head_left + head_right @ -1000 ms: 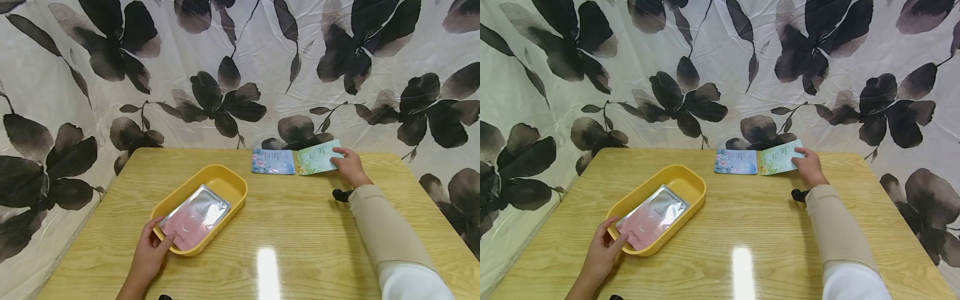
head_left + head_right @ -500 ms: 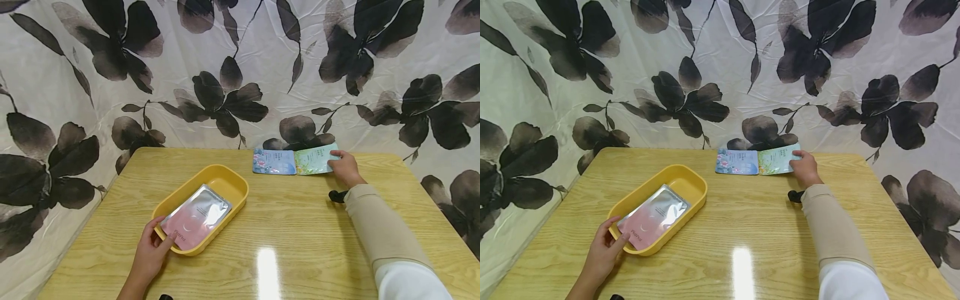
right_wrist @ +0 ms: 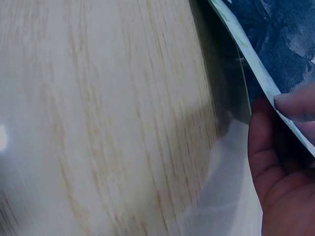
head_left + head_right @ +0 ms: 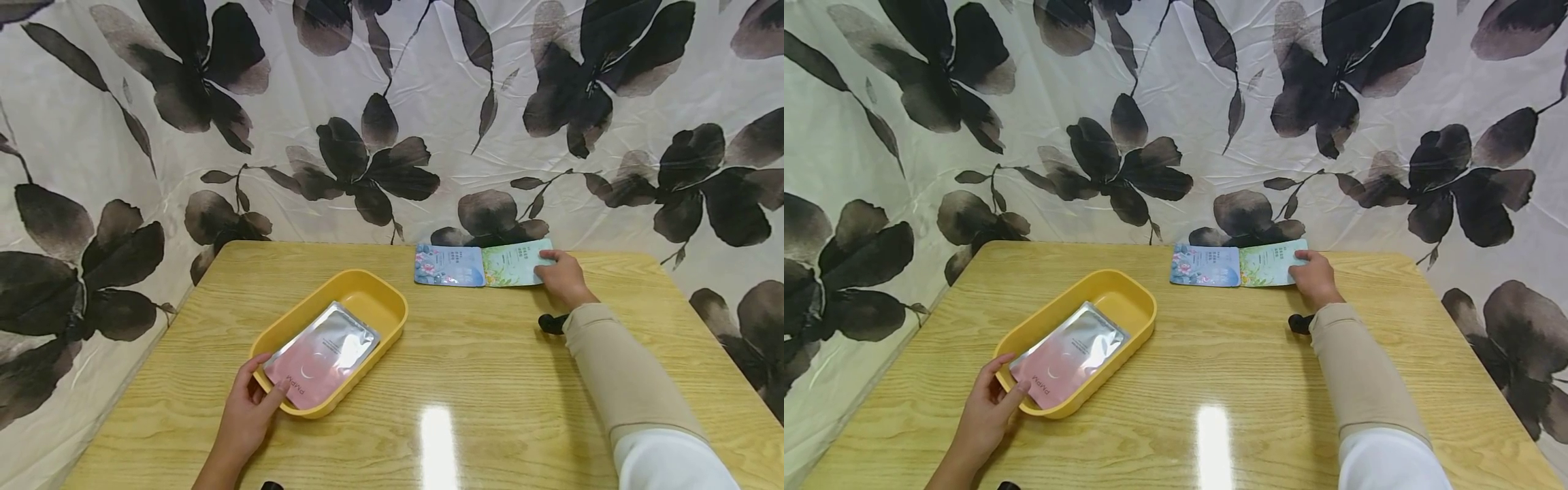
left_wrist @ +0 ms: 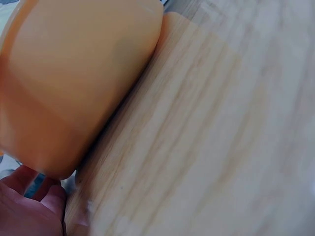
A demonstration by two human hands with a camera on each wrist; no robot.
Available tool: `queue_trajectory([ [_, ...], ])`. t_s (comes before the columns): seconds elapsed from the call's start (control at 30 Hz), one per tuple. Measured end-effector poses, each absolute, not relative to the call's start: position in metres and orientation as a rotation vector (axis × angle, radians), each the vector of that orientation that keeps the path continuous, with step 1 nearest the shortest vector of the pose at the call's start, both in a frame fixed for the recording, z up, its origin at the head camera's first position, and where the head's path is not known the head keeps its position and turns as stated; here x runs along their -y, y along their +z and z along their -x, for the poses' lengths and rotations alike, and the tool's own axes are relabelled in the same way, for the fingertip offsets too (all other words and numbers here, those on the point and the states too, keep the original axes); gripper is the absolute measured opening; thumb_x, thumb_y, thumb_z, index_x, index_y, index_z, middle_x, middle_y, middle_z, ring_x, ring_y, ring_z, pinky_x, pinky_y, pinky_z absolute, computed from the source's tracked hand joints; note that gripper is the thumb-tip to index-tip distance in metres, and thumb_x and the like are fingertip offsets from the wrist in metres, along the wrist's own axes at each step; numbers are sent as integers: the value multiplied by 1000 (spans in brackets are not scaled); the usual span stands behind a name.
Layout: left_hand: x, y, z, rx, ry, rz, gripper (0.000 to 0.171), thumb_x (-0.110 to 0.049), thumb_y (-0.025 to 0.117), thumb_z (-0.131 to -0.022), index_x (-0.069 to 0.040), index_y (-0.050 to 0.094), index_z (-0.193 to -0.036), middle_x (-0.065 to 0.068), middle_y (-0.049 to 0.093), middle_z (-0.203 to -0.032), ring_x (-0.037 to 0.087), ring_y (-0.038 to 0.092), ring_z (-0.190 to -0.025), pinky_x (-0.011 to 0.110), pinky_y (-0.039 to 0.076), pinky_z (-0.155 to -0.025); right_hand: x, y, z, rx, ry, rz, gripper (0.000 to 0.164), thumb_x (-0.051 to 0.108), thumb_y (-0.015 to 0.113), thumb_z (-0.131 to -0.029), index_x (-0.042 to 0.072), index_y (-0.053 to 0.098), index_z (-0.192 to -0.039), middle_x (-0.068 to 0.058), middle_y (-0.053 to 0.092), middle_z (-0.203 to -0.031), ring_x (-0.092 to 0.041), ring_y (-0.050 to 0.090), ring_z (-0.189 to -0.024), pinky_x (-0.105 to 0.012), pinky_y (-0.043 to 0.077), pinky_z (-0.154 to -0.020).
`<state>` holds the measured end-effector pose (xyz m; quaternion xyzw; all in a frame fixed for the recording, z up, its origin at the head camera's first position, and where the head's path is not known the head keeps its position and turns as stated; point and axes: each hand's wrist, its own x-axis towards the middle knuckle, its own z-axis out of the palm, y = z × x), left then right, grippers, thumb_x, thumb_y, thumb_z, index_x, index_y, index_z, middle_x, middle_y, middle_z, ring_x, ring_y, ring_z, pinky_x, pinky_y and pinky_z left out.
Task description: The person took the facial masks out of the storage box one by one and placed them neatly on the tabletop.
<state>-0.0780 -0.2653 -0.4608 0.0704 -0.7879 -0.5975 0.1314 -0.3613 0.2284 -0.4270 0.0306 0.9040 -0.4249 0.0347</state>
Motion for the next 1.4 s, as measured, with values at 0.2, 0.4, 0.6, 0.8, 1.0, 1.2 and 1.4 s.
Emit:
queue_trajectory([
  [0.2,265,-463,80,2264,-1739,-197,53,2,62,-97,6,36,-143,28,45,-129,-6,50,-106,7,44,-87,-228,-430,361,-2781,-1293,-77,52,14,53,-97,-8,44,-143,-32,34,-151,-44,34,-135,-53,27,-114],
  [0.4,264,-462,79,2270,-1735,-204,53,1,62,-97,5,37,-143,27,45,-128,-5,51,-104,7,44,-86,-228,-429,360,-2769,-1256,-71,52,14,52,-97,-8,43,-144,-32,31,-153,-44,32,-136,-54,26,-114],
  [0.6,263,-460,78,2296,-1719,-233,51,-2,62,-98,3,39,-142,23,47,-124,-4,52,-103,7,45,-86,-233,-427,361,-2782,-1204,-73,55,13,52,-97,-9,40,-146,-33,32,-151,-46,31,-138,-55,27,-114],
  [0.8,264,-460,77,2299,-1704,-227,51,-2,63,-97,3,39,-142,23,48,-123,-3,52,-102,7,45,-85,-239,-427,360,-2781,-1251,-95,55,10,50,-97,-11,38,-147,-35,39,-145,-45,38,-134,-53,32,-112],
  [1.0,264,-461,78,2288,-1693,-200,52,-1,63,-97,4,38,-143,25,47,-125,-5,51,-103,7,44,-85,-243,-429,359,-2781,-1271,-126,54,11,50,-99,-11,37,-147,-32,42,-146,-44,39,-134,-52,32,-112],
  [1.2,264,-461,78,2298,-1715,-233,53,-3,63,-98,3,38,-143,24,47,-128,-6,51,-105,6,43,-88,-247,-428,355,-2751,-1301,-132,54,10,49,-101,-12,34,-148,-33,40,-147,-45,38,-135,-53,32,-112],
  [1.4,264,-462,79,2272,-1723,-196,54,0,63,-97,5,37,-144,29,44,-132,-8,49,-108,5,41,-90,-249,-429,352,-2767,-1335,-125,52,10,50,-101,-13,37,-145,-33,44,-143,-44,41,-133,-51,36,-110],
])
